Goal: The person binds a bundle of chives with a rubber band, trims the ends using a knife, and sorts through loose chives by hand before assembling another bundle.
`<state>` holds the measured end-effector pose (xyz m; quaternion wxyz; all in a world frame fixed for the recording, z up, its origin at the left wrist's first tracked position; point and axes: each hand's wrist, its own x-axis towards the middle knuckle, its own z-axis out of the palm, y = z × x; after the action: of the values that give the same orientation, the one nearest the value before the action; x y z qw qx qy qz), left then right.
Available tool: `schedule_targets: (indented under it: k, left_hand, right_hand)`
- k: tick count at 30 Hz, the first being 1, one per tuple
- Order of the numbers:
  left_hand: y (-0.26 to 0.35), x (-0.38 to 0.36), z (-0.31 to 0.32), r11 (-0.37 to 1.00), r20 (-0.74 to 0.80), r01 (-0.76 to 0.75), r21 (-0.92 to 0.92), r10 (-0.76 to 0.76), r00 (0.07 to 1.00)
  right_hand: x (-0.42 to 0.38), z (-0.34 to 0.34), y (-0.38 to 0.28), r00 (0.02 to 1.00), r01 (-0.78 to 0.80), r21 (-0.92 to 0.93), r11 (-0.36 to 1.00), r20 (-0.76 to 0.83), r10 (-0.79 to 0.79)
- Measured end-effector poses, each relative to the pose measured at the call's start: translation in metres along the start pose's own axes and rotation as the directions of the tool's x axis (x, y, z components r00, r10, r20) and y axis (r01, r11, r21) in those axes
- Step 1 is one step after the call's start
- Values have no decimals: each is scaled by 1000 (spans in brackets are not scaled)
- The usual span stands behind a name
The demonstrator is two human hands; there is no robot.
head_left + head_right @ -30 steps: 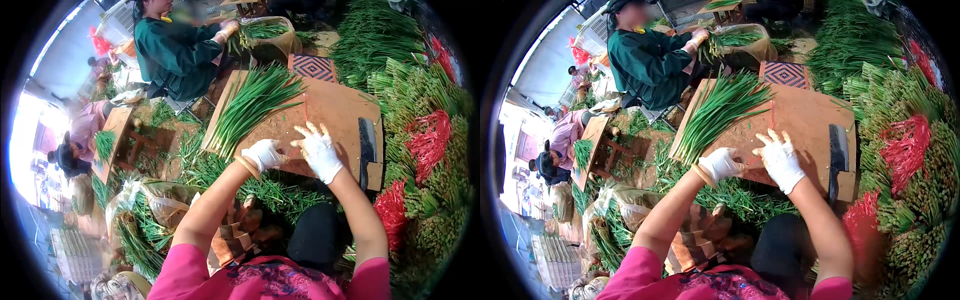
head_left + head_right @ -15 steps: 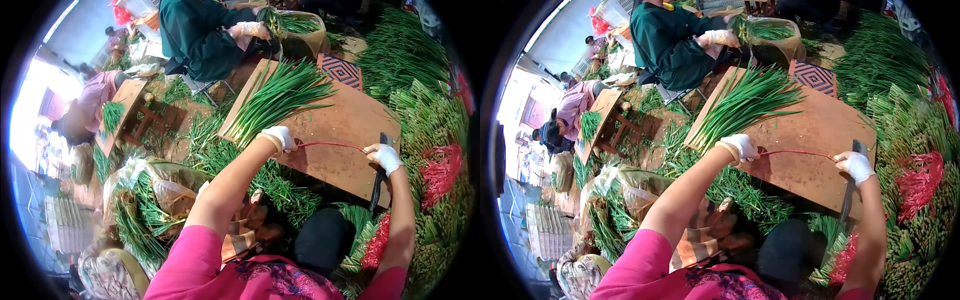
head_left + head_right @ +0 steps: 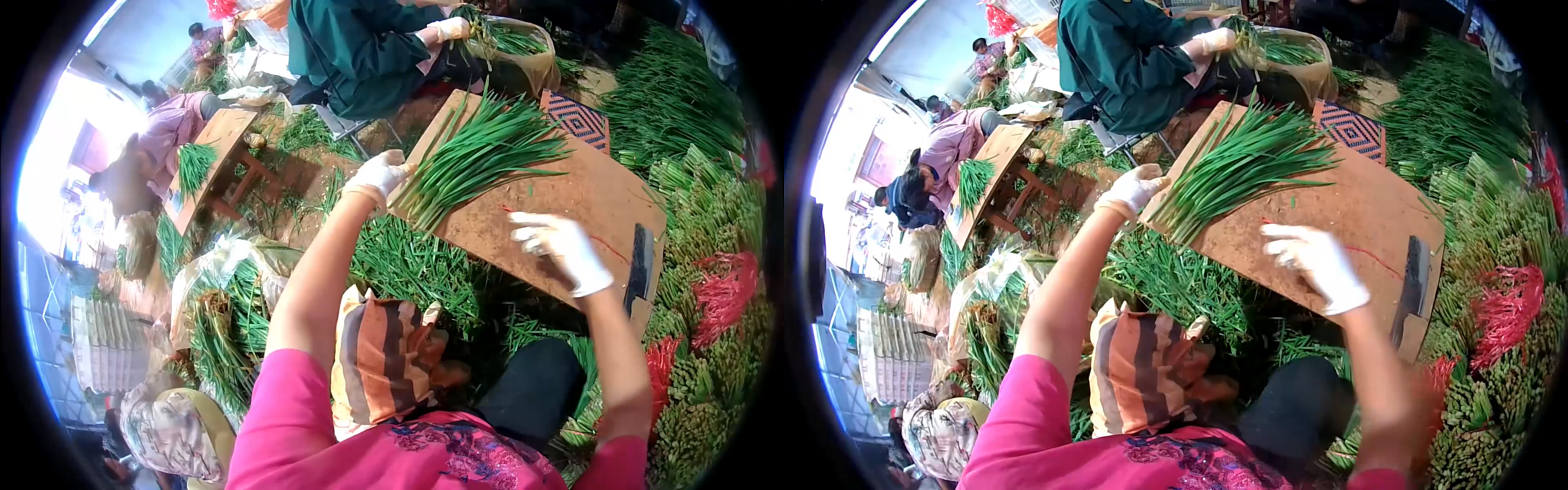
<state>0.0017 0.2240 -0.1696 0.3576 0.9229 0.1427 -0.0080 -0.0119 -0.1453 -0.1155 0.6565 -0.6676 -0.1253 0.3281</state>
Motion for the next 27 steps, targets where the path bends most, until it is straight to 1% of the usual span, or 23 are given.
schedule_targets:
  k: [1, 2, 4, 6, 7, 8, 10, 11, 12, 13, 14, 16, 17, 18, 19, 20, 21, 22, 23, 24, 25, 26, 27]
  left_hand:
    - [-17, 21, 13, 997, 86, -12, -76, 19, 996]
    - [0, 15, 17, 1000, 57, 31, -2, -31, 998]
    - [9, 19, 33, 997, 62, 37, -67, -33, 998]
    - [-2, 32, 60, 996, 55, -6, -84, 10, 998]
    - [14, 21, 62, 994, 90, -38, -103, 48, 995]
    - [30, 12, 64, 1000, 67, 18, 0, -18, 998]
    - [29, 9, 77, 980, 102, 111, -164, -95, 990]
    - [40, 2, 72, 886, 255, 323, -332, -245, 935]
    - [32, 5, 81, 716, 317, 408, -567, -268, 910]
    - [23, 6, 89, 595, 378, 459, -660, -265, 887]
    - [28, -3, 86, 455, 434, 503, -735, -254, 864]
    - [40, -15, 97, 277, 292, 308, -910, -98, 951]
    - [55, -22, 98, 271, 229, 231, -935, -40, 973]
    - [78, -34, 96, 171, 232, 225, -959, 26, 972]
    - [94, -39, 103, 175, 203, 194, -965, 39, 978]
    - [108, -44, 114, 177, 173, 161, -971, 51, 984]
    - [123, -49, 123, 229, 164, 134, -964, 115, 980]
    - [138, -55, 134, 279, 155, 102, -955, 178, 972]
    - [155, -64, 146, 223, 124, 74, -972, 221, 967]
    - [170, -72, 162, 167, 88, 45, -985, 262, 961]
    - [174, -74, 186, 348, 72, -11, -938, 224, 972]
    - [173, -74, 212, 520, 52, -54, -853, 187, 981]
    - [173, -77, 238, 601, 152, 29, -799, 155, 976]
  right_hand:
    - [17, 22, 19, 998, -51, 77, 996, 39, 48]
    - [38, 40, 43, 993, -101, 154, 983, 81, 90]
    - [81, 72, 77, 974, -171, 302, 938, -91, 207]
    - [118, 78, 104, 972, -124, 483, 867, -119, 205]
    - [130, 81, 105, 945, -196, 712, 675, -47, 324]
    - [138, 94, 101, 918, -161, 625, 764, -188, 348]
    - [164, 110, 112, 870, 35, 512, 859, -438, 225]
    - [173, 107, 115, 886, -41, 371, 928, -415, 205]
    - [182, 103, 122, 904, -110, 215, 970, -385, 188]
    - [191, 107, 129, 912, 64, 281, 957, -406, 58]
    - [187, 106, 126, 914, 106, 262, 959, -406, 10]
    - [169, 96, 104, 907, 197, 222, 955, -410, -92]
    - [157, 79, 97, 925, 161, 147, 976, -367, -97]
    - [131, 67, 71, 946, 225, 276, 935, -293, -141]
    - [115, 54, 54, 962, 185, 404, 896, -261, -81]
    - [98, 33, 51, 953, 238, 277, 931, -249, -170]
    - [71, 21, 33, 950, 208, 245, 947, -281, -136]
    - [50, 7, 21, 957, 180, 247, 952, -268, -111]
    - [38, -18, 32, 948, 210, 98, 973, -262, -178]
    - [19, -29, 25, 940, 195, -14, 981, -284, -191]
    - [10, -45, 34, 904, 218, -229, 949, -319, -285]
    - [0, -65, 40, 923, -52, -459, 887, -361, -132]
    - [-6, -64, 30, 876, -361, -605, 710, -481, 36]
